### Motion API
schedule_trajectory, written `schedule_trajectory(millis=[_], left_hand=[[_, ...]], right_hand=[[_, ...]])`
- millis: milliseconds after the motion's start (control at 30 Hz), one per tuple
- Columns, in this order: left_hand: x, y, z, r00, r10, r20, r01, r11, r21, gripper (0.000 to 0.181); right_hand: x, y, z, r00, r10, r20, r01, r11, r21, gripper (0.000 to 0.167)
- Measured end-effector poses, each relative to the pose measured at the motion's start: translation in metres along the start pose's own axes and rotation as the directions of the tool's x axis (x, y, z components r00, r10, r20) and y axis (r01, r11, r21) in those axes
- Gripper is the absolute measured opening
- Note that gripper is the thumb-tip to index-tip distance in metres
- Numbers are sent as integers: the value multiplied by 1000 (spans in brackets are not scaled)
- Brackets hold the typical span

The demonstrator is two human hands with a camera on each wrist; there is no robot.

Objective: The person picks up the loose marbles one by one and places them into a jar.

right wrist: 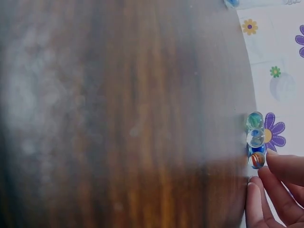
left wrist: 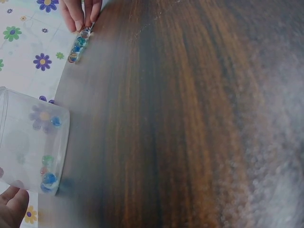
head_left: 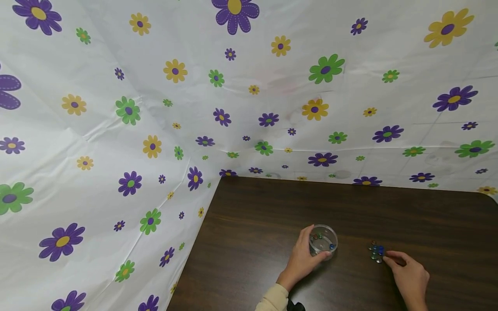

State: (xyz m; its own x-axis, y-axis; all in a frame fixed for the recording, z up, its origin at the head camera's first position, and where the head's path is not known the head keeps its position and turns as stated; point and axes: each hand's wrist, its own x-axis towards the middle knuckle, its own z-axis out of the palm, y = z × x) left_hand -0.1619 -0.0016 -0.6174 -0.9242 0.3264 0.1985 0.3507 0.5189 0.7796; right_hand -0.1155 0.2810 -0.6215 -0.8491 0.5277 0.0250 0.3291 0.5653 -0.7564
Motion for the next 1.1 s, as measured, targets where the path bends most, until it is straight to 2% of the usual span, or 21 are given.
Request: schedule_trajectory(millis=[333, 767, 933, 1100], left_hand=[[0, 0, 0, 1000, 4, -2, -4, 1000, 3, 83], [1, -2, 2, 1000, 4, -5, -4, 1000, 9, 83], [1, -2, 2, 1000, 9, -8, -9, 1000, 15, 83], [1, -2, 3, 1000, 10, -9, -10, 1000, 14, 83]], right_hand=[[3, 3, 1, 998, -10, 54, 12, 1000, -28, 15], [4, 5, 2, 996, -26, 88, 30, 999, -44, 15], [5, 6, -1, 997, -23, 71, 27, 998, -59, 15], [6, 9, -4, 999, 13, 34, -11, 998, -63, 17]])
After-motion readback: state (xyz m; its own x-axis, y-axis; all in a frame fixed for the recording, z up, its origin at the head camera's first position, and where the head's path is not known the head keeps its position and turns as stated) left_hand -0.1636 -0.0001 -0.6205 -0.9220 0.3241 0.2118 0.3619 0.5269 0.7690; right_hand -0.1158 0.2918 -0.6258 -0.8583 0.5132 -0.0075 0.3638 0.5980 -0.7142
